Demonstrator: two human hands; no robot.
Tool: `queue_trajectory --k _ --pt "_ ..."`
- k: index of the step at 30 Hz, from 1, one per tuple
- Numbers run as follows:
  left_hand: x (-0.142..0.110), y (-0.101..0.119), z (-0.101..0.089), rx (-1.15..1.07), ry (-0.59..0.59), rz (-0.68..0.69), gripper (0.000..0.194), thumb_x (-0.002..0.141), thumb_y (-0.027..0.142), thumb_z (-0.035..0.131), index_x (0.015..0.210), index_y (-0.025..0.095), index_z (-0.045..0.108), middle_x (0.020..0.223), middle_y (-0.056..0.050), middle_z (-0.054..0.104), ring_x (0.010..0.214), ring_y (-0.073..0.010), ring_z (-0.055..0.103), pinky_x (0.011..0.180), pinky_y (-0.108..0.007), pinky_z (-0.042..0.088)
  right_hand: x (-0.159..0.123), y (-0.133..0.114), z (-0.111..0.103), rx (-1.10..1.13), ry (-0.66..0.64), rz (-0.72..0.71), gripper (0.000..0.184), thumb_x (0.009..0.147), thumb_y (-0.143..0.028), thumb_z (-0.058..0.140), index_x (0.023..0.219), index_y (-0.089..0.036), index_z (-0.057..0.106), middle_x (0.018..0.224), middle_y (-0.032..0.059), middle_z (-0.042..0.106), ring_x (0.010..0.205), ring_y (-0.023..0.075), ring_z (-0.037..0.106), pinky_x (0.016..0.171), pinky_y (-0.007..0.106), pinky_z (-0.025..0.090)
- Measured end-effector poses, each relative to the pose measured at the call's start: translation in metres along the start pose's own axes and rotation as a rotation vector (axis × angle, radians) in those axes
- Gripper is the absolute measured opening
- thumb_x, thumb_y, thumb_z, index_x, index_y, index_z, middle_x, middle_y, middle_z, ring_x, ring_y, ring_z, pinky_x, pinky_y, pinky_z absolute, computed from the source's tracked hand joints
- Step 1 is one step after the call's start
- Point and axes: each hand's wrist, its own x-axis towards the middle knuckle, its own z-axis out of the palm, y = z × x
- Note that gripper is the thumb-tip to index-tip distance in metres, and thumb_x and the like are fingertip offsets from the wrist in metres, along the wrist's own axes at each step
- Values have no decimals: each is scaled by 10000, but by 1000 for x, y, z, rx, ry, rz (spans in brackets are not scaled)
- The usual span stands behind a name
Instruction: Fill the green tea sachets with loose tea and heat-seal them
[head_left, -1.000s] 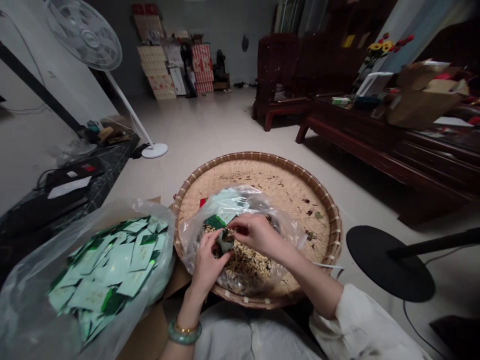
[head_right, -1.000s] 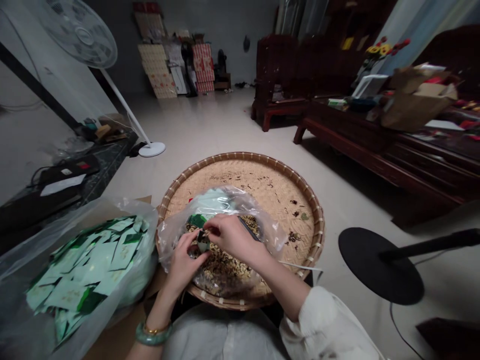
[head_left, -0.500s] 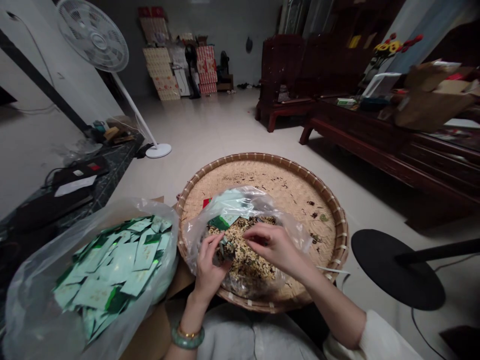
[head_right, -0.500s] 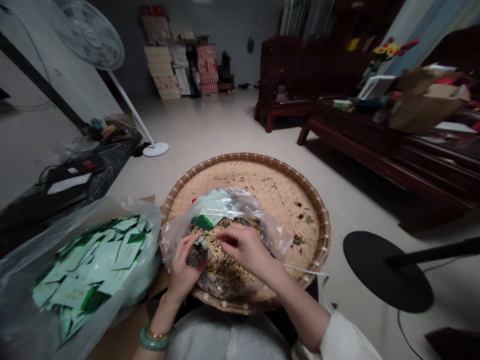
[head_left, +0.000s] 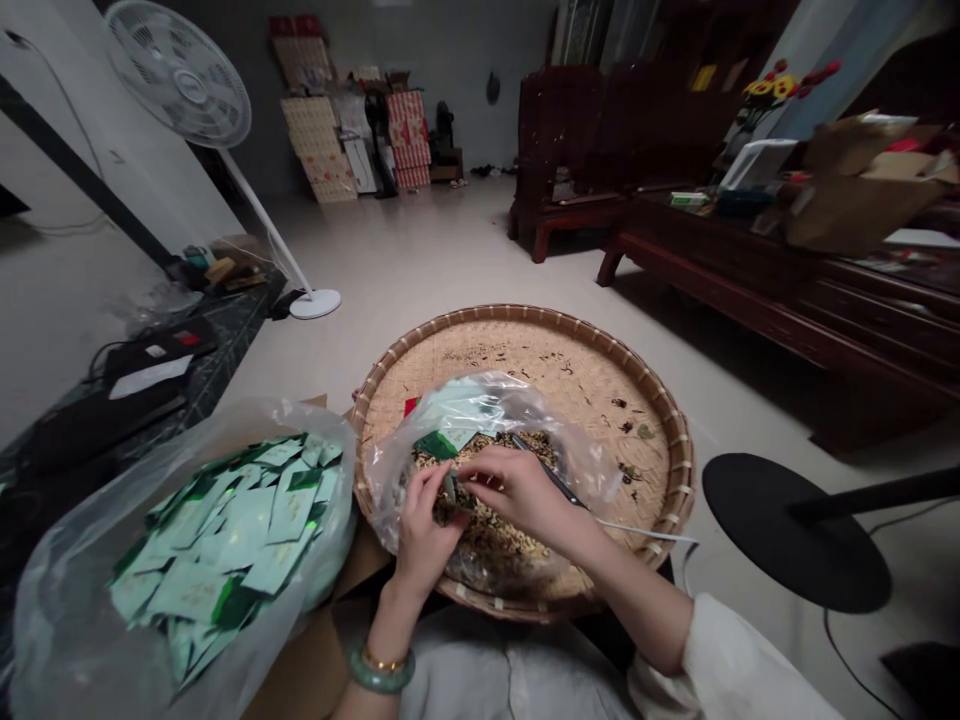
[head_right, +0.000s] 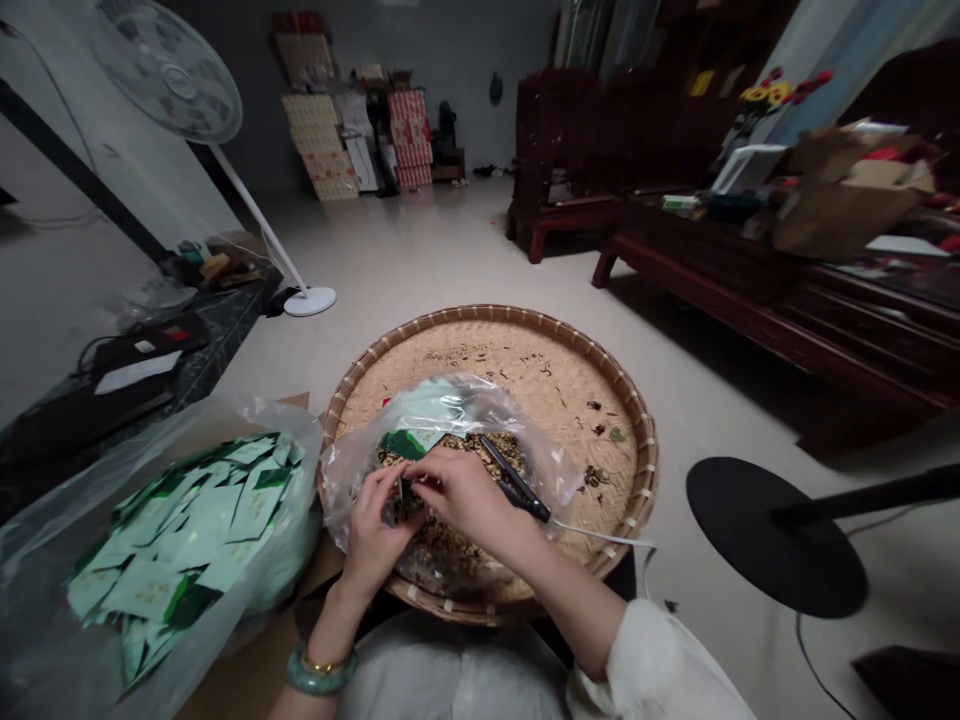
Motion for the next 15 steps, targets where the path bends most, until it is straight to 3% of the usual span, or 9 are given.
queue_trajectory --k 4,11,15 --pt "1 4 1 5 -18 -23 537 751 149 627 1265 239 500 1143 -78 544 1113 -249 545 967 -434 459 -1 -2 1 -23 48 2 115 797 -78 625 819 -172 689 788 34 680 732 139 631 676 243 496" --pt "2 4 4 1 3 -35 542 760 152 624 1279 231 489 1137 -81 544 1096 -239 548 952 -415 463 -7 -16 -5 -47 37 -23 248 850 -84 548 1041 -207 647 962 61 662 876 164 628 780 294 515" --pt "-2 3 3 5 62 -35 553 748 165 633 1280 232 496 1150 -85 538 1094 -246 551 958 -426 457 -19 -21 -4 -85 81 -65 202 879 -182 551 1065 -212 625 1030 81 620 936 187 592 808 323 506"
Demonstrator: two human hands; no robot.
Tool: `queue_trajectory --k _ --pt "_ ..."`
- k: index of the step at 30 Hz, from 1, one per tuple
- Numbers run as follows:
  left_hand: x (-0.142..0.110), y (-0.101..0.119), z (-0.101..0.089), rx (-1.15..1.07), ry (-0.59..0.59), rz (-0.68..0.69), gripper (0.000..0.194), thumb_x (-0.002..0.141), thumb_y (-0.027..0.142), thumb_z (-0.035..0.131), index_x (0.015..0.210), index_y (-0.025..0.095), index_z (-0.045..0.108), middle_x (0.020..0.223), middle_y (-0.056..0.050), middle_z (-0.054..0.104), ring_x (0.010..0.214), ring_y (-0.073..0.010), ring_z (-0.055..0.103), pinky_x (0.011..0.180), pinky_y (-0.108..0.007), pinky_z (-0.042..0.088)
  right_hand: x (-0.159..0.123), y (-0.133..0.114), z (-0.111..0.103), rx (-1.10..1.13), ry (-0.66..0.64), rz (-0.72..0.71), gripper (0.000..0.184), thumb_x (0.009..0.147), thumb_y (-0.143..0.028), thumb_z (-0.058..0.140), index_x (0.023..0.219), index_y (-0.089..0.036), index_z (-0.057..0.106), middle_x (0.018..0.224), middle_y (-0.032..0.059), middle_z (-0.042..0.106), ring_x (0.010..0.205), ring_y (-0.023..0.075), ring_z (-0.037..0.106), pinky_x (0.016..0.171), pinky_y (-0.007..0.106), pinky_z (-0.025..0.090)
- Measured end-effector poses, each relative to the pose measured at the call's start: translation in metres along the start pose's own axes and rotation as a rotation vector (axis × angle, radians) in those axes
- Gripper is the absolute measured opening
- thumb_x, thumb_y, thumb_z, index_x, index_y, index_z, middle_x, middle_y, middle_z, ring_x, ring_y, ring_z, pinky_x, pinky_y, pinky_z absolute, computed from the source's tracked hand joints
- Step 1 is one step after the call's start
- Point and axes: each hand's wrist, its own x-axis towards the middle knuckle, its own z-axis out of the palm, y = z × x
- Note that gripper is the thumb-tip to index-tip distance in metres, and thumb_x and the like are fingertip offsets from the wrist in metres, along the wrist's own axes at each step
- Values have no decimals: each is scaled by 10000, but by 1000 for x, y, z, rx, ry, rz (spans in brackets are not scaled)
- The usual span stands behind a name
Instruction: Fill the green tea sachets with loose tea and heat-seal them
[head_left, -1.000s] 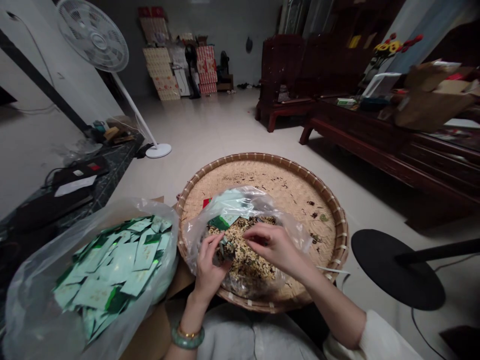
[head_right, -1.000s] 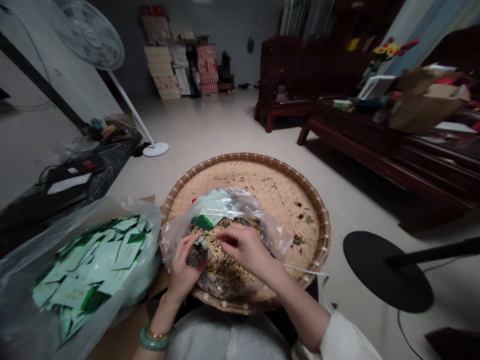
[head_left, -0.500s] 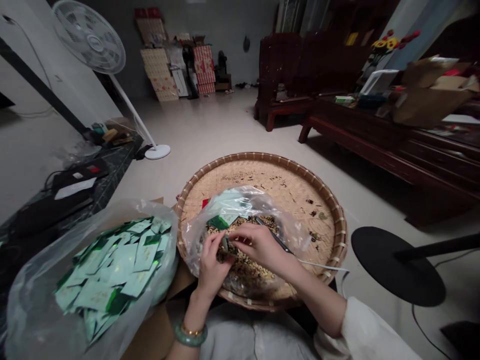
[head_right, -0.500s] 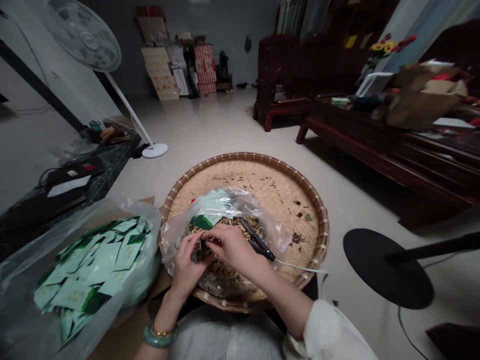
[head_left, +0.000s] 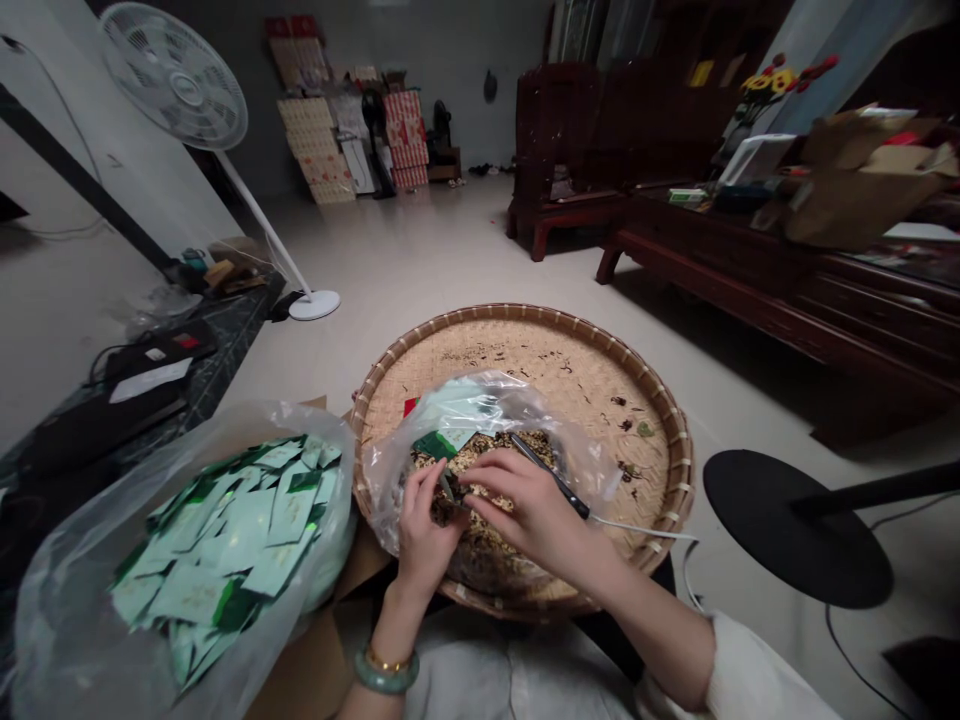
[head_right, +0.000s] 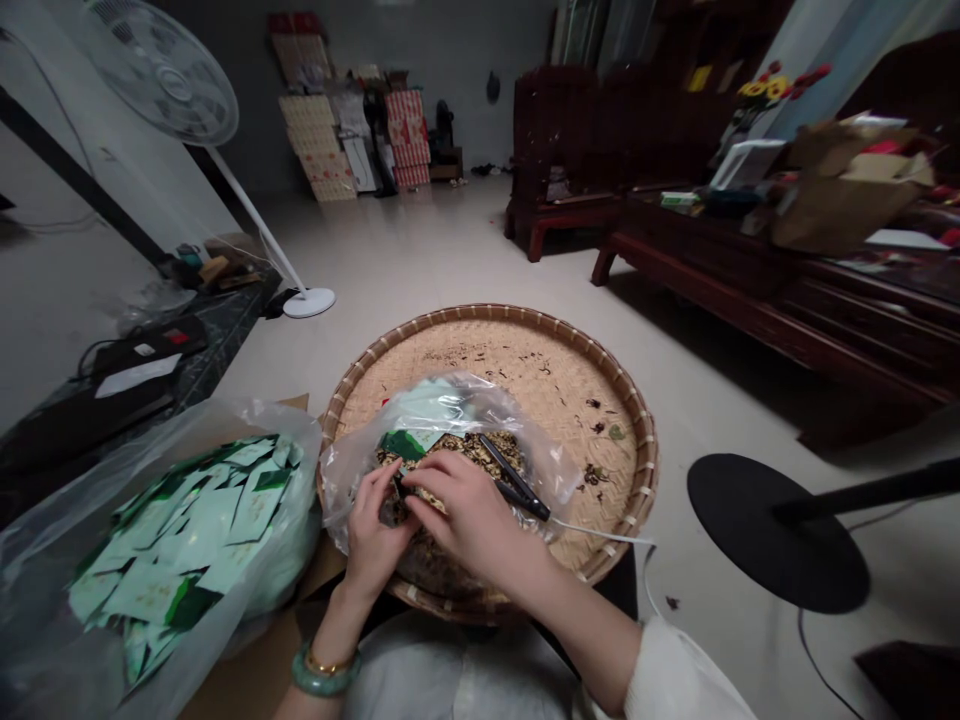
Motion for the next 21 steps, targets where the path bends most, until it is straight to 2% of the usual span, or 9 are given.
queue_trajectory --k 3,6,9,11,13,15,18,21 --pt "-2 0 0 -14 26 6 561 748 122 585 1291 228 491 1192 -98 521 1124 -246 535 986 -436 436 -9 -1 8 -190 -83 -4 152 861 -244 594 999 -195 632 1045 103 603 948 216 557 789 339 492" --pt "-1 3 1 -19 12 -6 573 740 135 599 1296 219 491 1218 -111 531 1150 -255 523 999 -444 423 -10 6 16 -254 -121 38 109 887 -191 533 870 -173 639 918 92 619 838 187 569 716 295 483" --pt "2 5 -2 -73 -94 -101 655 671 248 725 1289 214 510 1205 -115 584 1138 -282 537 980 -465 435 -4 20 13 -89 -99 116 112 851 -115 554 837 -167 651 833 60 641 779 160 596 705 268 482" --pt "4 5 -6 -209 -218 -251 647 631 297 762 1239 202 562 1123 -104 649 1045 -272 601 926 -456 478 1 31 6 62 -66 207 121 808 -89 593 858 -171 667 848 51 671 792 159 619 719 272 492" --pt "6 5 -11 -411 -331 -433 550 626 313 761 1141 169 630 1006 -96 706 920 -251 659 853 -430 522 4 42 -2 236 -37 336 155 788 -104 607 911 -175 669 859 40 686 769 154 632 698 277 510" --pt "7 5 -15 -590 -403 -571 494 600 311 776 1049 136 670 913 -96 732 856 -246 680 814 -412 537 5 52 -6 433 -29 465 241 774 -145 621 1013 -177 642 823 21 676 700 140 627 644 273 521" --pt "7 7 -16 -695 -454 -657 513 552 299 806 1017 118 685 843 -88 736 838 -240 680 799 -386 533 3 63 -4 645 -41 595 377 744 -201 649 1115 -162 593 743 -6 637 622 122 602 588 257 512" --pt "7 8 -13 -635 -483 -662 521 548 315 810 1014 114 691 732 -52 713 728 -201 665 724 -345 535 1 68 5 611 -74 643 367 737 -294 666 1073 -152 618 799 19 642 623 119 574 531 226 461"
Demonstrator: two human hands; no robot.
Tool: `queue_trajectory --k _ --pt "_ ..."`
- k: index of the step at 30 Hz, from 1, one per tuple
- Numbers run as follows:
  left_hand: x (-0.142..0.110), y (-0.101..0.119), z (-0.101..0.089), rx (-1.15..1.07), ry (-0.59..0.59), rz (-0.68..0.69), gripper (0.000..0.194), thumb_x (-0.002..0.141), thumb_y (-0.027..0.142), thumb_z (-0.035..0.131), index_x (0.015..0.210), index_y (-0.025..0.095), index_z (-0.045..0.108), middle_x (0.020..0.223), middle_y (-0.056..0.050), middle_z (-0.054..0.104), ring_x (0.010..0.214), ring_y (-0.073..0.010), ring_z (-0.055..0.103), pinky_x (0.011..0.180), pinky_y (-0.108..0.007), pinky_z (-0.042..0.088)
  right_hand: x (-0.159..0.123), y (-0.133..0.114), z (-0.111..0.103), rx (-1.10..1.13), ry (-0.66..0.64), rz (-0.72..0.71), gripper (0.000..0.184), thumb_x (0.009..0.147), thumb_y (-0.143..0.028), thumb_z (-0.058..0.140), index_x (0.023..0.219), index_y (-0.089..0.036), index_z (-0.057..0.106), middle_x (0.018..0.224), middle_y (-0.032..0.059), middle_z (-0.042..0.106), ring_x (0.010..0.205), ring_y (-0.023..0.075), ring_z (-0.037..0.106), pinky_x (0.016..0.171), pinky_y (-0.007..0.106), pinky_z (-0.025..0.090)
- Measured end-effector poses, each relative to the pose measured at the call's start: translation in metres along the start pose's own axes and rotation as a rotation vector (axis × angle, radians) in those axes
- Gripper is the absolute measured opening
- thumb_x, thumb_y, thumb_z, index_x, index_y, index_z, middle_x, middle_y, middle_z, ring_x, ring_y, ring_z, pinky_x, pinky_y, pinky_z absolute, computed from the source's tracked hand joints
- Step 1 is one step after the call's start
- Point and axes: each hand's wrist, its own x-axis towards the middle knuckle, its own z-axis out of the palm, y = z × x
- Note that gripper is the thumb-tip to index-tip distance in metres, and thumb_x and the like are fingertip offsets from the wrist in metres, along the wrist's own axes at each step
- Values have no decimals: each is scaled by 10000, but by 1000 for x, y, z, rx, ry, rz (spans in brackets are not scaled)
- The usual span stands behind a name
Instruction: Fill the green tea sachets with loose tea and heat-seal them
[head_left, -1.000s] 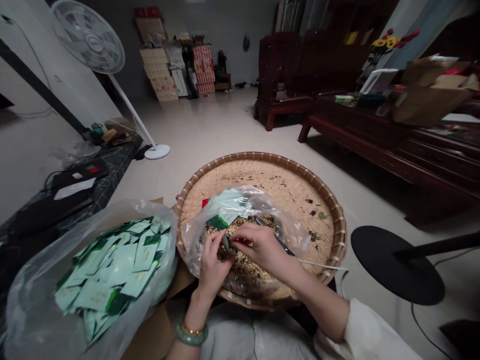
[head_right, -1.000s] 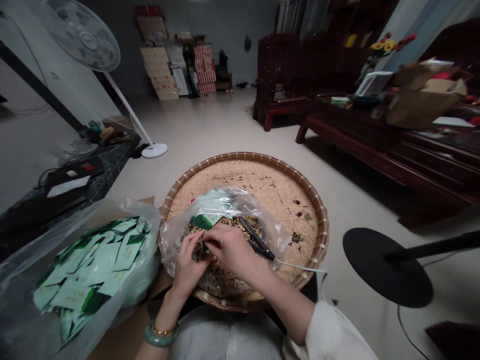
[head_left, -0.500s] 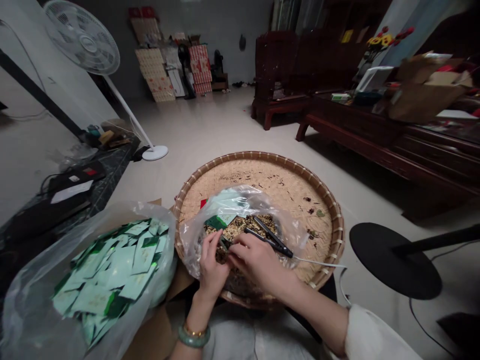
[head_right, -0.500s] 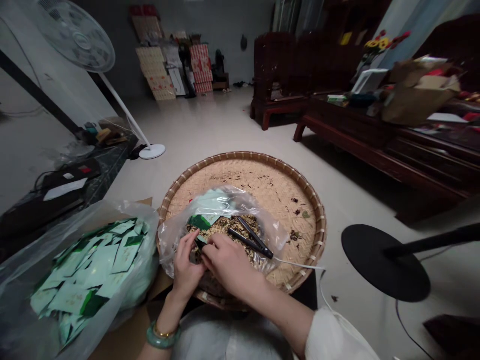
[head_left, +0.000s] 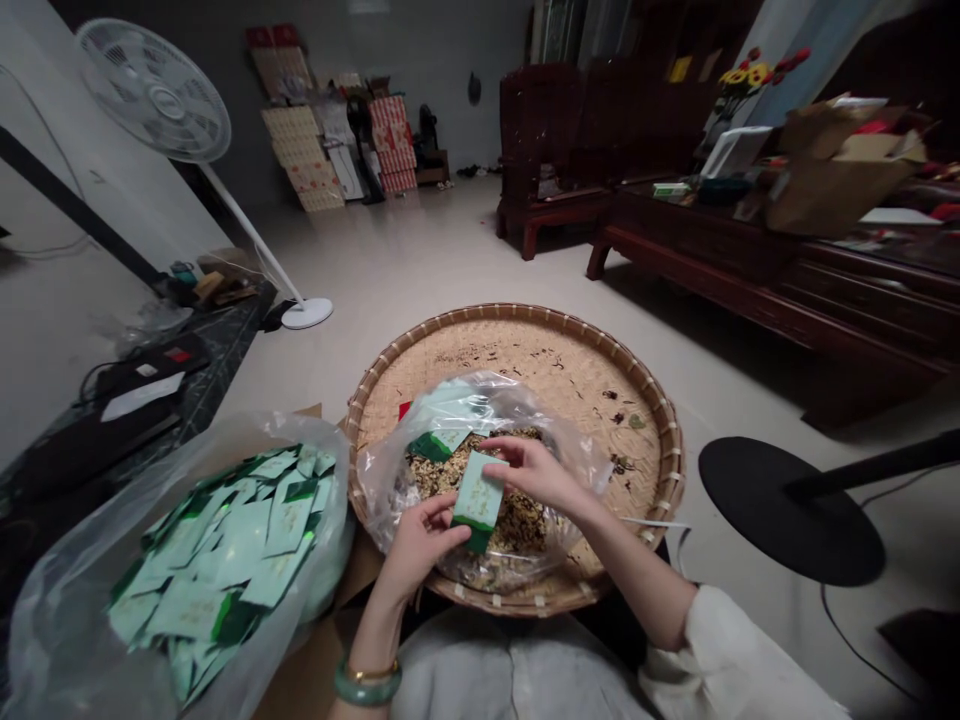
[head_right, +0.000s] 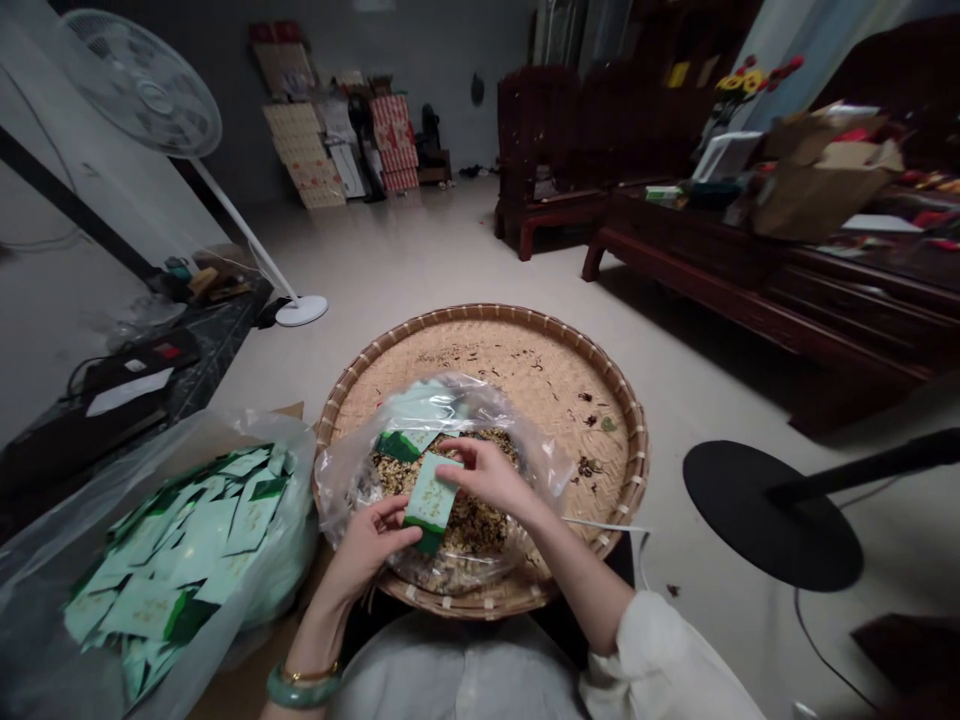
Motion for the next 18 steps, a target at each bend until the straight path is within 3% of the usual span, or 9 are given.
queue_trajectory --k 3,6,12,16,18 --pt "0 0 2 85 0 9 490 541 312 814 977 119 704 647 -13 669 625 -164 624 641 -306 523 4 6 7 -196 24 -52 265 713 -395 691 755 -137 646 647 -24 563 566 94 475 485 192 348" --pt "-2 3 2 84 -47 -10 457 549 283 805 967 127 706 651 -5 657 616 -152 609 636 -293 511 8 11 12 -304 101 -117 431 711 -426 687 476 -152 451 485 -72 315 501 65 310 463 200 221" --pt "0 12 8 -35 -102 -42 432 591 325 786 974 147 692 801 -38 702 790 -190 642 751 -308 501 11 15 17 -379 190 -224 507 736 -450 658 464 -169 334 513 -69 234 520 69 241 480 217 174" --pt "4 9 20 -78 -53 -90 345 662 439 731 763 112 690 681 -24 678 644 -153 608 616 -242 470 10 19 20 -425 153 -302 526 762 -464 633 461 -171 317 500 -67 232 520 73 253 488 220 175" --pt "4 8 25 -142 -51 -119 357 633 430 761 766 109 681 668 -18 677 620 -143 608 594 -225 462 11 22 21 -411 155 -310 526 799 -463 597 454 -167 331 487 -67 233 505 71 254 486 220 177"
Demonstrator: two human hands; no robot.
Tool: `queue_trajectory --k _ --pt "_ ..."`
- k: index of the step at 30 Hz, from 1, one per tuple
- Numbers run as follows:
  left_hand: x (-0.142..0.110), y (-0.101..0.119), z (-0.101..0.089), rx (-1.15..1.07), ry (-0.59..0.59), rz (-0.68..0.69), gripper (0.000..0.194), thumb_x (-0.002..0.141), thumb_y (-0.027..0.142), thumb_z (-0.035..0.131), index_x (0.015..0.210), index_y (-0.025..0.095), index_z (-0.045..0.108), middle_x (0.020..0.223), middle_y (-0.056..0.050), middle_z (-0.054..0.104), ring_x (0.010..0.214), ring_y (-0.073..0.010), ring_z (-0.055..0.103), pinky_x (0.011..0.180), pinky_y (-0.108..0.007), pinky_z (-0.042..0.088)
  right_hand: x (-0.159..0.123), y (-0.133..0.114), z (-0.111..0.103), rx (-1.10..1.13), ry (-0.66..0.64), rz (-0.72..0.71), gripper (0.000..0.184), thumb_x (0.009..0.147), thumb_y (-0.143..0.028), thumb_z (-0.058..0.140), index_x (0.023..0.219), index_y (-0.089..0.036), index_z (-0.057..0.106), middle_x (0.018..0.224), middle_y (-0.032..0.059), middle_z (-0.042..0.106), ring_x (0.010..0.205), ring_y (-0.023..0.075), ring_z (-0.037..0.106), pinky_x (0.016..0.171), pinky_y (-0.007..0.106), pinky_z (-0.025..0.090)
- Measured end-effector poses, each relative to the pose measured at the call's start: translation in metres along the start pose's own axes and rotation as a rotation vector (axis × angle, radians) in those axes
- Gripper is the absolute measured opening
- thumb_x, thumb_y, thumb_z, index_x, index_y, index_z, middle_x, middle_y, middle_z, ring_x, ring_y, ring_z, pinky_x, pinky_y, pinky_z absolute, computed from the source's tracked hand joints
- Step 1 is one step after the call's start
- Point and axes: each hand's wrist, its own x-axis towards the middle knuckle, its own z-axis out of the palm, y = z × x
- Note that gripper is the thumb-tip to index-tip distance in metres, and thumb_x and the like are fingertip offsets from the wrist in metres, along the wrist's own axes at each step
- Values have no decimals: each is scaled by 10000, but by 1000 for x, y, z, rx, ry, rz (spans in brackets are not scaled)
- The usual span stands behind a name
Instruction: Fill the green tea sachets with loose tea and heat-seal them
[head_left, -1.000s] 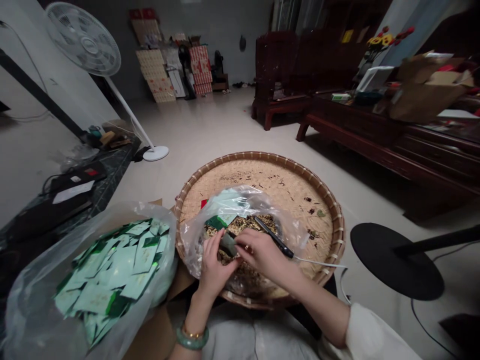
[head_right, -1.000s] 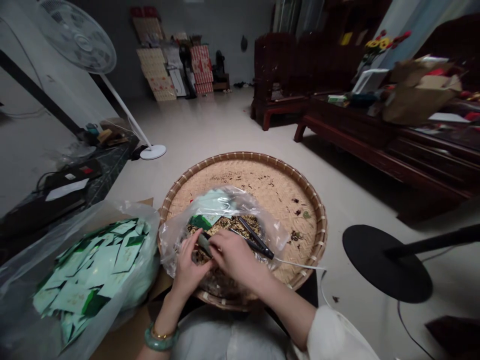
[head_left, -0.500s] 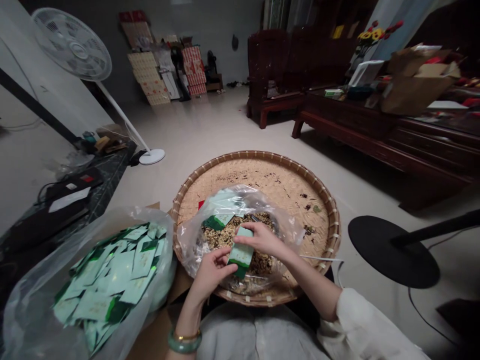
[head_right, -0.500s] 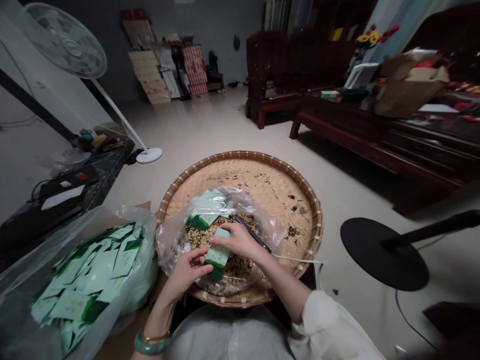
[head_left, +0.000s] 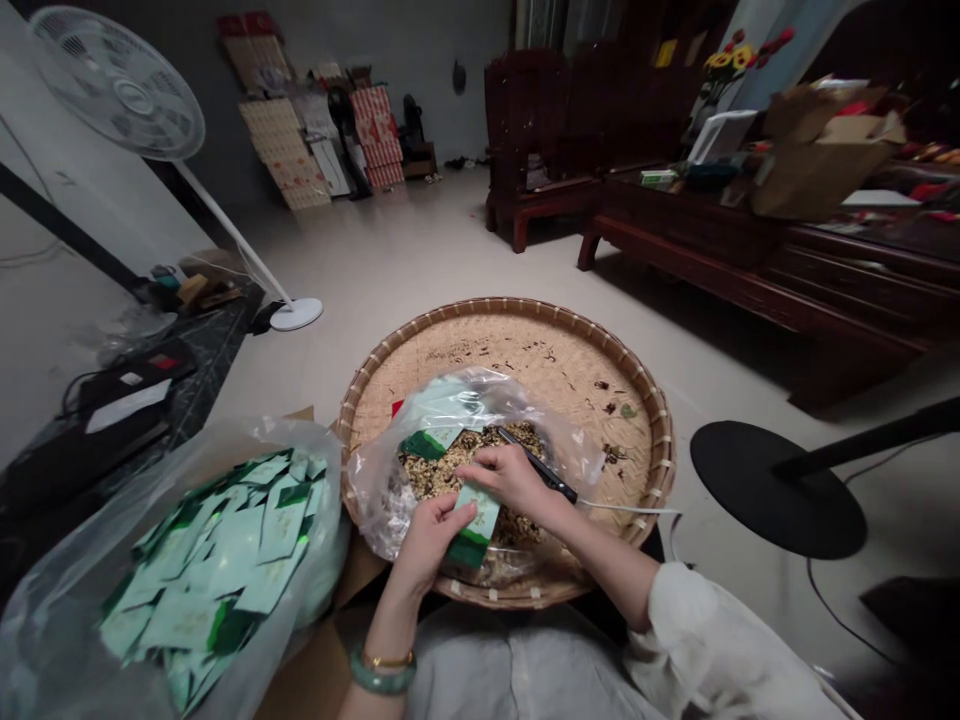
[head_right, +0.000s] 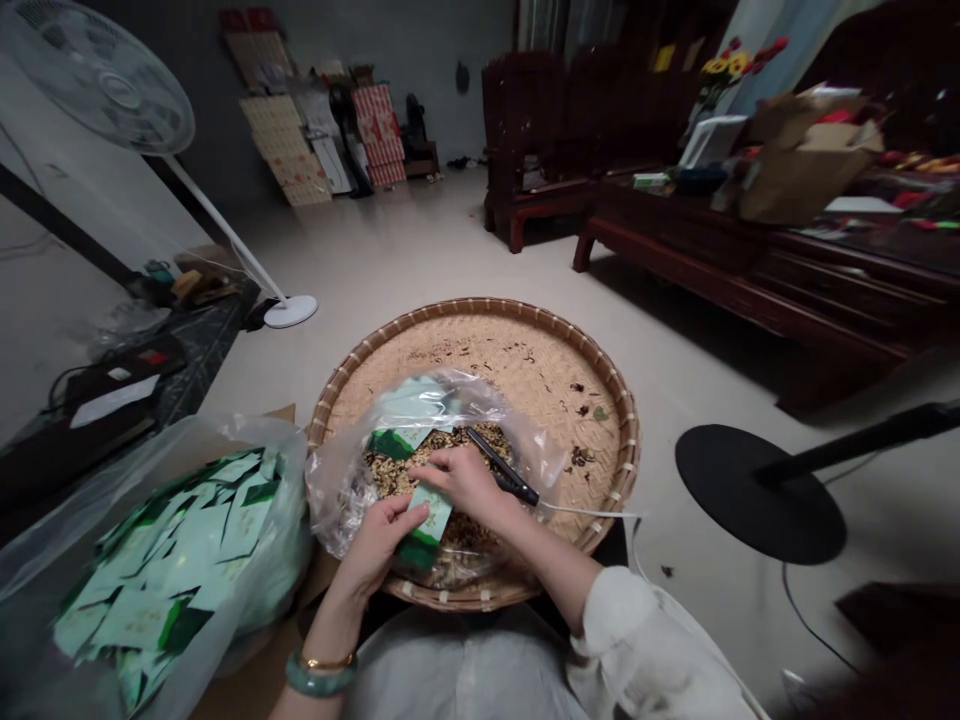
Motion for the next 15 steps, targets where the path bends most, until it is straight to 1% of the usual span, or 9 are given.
queue_trajectory --k 2,4,6,7,9,11,12,14,15 --pt "-1 0 5 -64 -23 -48 390 586 396 803 823 114 675 685 -21 689 619 -149 629 587 -228 475 1 1 1 4 15 8 522 834 -459 560 452 -161 364 473 -66 258 489 68 271 486 217 191" --pt "-3 0 10 -92 -38 -102 425 539 366 836 833 112 665 668 -26 689 609 -169 650 561 -238 489 2 1 0 -15 29 10 515 861 -460 525 461 -158 408 462 -61 307 477 71 309 487 212 220" --pt "-4 1 12 -106 -8 -118 436 508 361 854 802 105 659 650 -36 689 605 -189 667 533 -241 495 1 0 -5 -55 46 3 488 914 -440 443 519 -156 492 491 -42 414 497 86 388 508 208 276" --pt "-3 1 12 -120 25 -110 444 500 367 857 796 103 660 659 -44 695 608 -194 674 531 -241 498 0 0 -8 -92 58 -2 466 940 -414 394 583 -156 547 542 -23 491 536 100 445 539 209 317" --pt "-3 1 9 -167 105 -75 466 499 378 859 821 102 669 717 -63 716 625 -193 682 551 -244 512 -5 3 -15 -229 87 -8 376 962 -349 355 786 -161 629 738 31 622 699 147 551 653 236 399" --pt "-3 1 5 -212 156 -42 484 502 376 861 856 100 679 784 -82 731 652 -188 687 585 -248 527 -14 10 -22 -450 87 7 245 934 -289 429 1018 -163 622 965 95 646 906 211 571 785 304 432" --pt "-3 1 2 -226 167 -29 487 506 372 861 867 97 683 807 -91 733 664 -188 688 596 -248 531 -20 15 -24 -574 65 29 257 904 -256 482 1113 -154 592 1044 126 628 978 243 556 830 341 434" --pt "-4 1 0 -235 172 -9 480 516 361 859 871 88 687 825 -105 734 672 -185 687 602 -246 534 -29 25 -26 -769 2 101 416 829 -182 575 1237 -120 523 1132 176 590 1046 292 533 881 398 429" --pt "-5 1 -1 -234 172 -2 472 520 354 858 869 84 688 828 -108 733 666 -180 684 602 -245 534 -32 30 -26 -827 -31 135 485 803 -157 599 1273 -102 494 1147 193 579 1054 307 531 890 415 428"
